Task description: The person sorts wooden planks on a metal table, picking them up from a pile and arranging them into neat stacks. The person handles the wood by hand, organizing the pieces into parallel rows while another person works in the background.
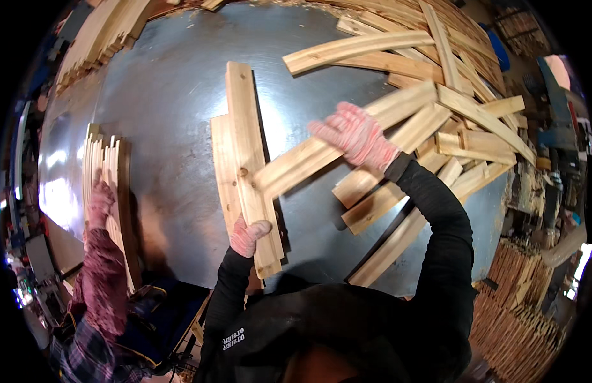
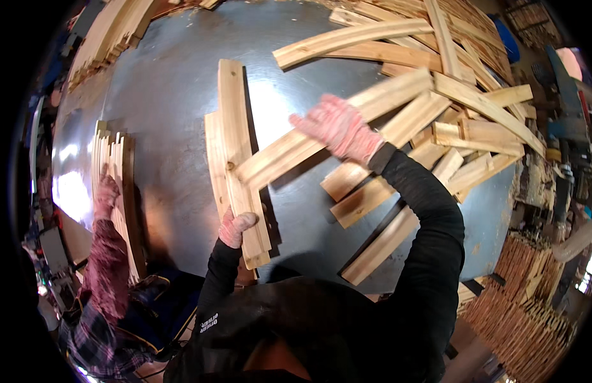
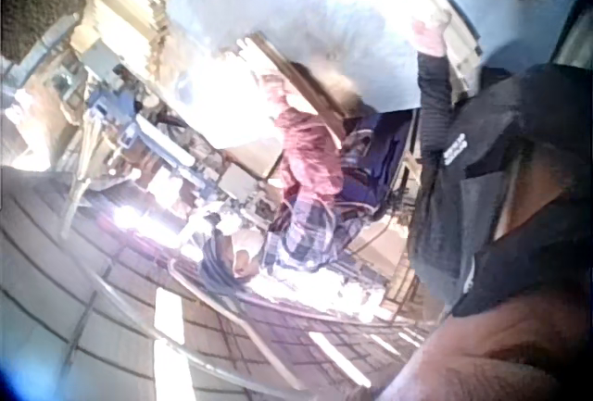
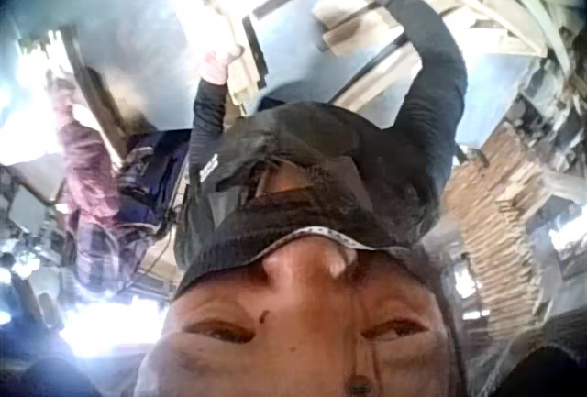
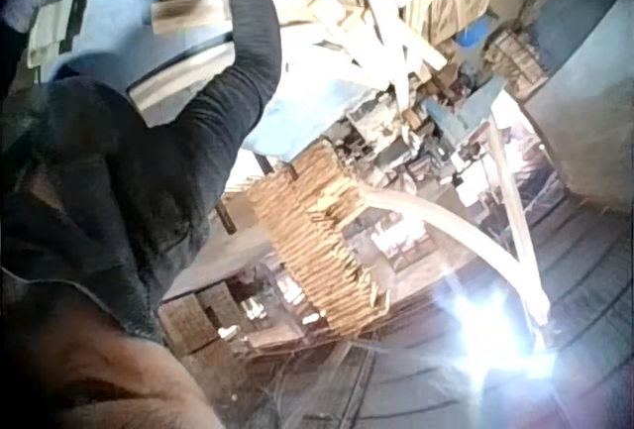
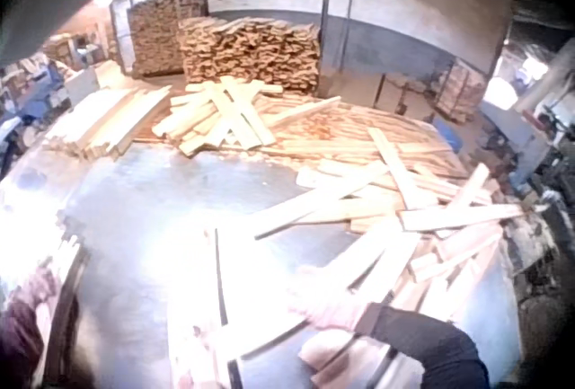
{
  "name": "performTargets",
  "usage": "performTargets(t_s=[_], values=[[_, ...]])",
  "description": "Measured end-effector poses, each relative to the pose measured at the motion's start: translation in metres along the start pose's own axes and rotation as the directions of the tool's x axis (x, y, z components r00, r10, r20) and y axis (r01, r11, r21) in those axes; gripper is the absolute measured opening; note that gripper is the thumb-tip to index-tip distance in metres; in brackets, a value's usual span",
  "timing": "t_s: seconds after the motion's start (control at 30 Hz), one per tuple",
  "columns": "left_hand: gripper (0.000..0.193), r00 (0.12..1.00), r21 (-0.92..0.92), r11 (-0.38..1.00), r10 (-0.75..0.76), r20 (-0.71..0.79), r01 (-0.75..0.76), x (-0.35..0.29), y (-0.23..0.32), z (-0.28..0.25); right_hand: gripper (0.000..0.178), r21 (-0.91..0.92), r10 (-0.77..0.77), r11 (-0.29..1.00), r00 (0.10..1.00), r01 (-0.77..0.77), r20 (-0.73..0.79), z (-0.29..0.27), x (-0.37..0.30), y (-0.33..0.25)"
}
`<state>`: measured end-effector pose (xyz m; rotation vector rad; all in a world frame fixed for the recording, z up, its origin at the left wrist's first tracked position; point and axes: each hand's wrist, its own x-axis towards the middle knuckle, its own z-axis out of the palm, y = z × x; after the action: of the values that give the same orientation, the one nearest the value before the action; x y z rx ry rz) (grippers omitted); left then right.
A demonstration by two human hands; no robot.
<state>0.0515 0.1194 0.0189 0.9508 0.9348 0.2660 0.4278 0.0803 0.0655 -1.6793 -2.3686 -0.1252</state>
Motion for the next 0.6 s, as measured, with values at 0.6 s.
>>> performTargets(t_s=[0.6], values=[[0.082, 0.958, -0.411, 0.898, -0.039, 0.285, 0.159, 0.005, 0.01, 0.018, 0.058, -0.345, 0.193, 0.932, 0.96, -0.114, 0.204, 0.076, 0.111, 0.096]])
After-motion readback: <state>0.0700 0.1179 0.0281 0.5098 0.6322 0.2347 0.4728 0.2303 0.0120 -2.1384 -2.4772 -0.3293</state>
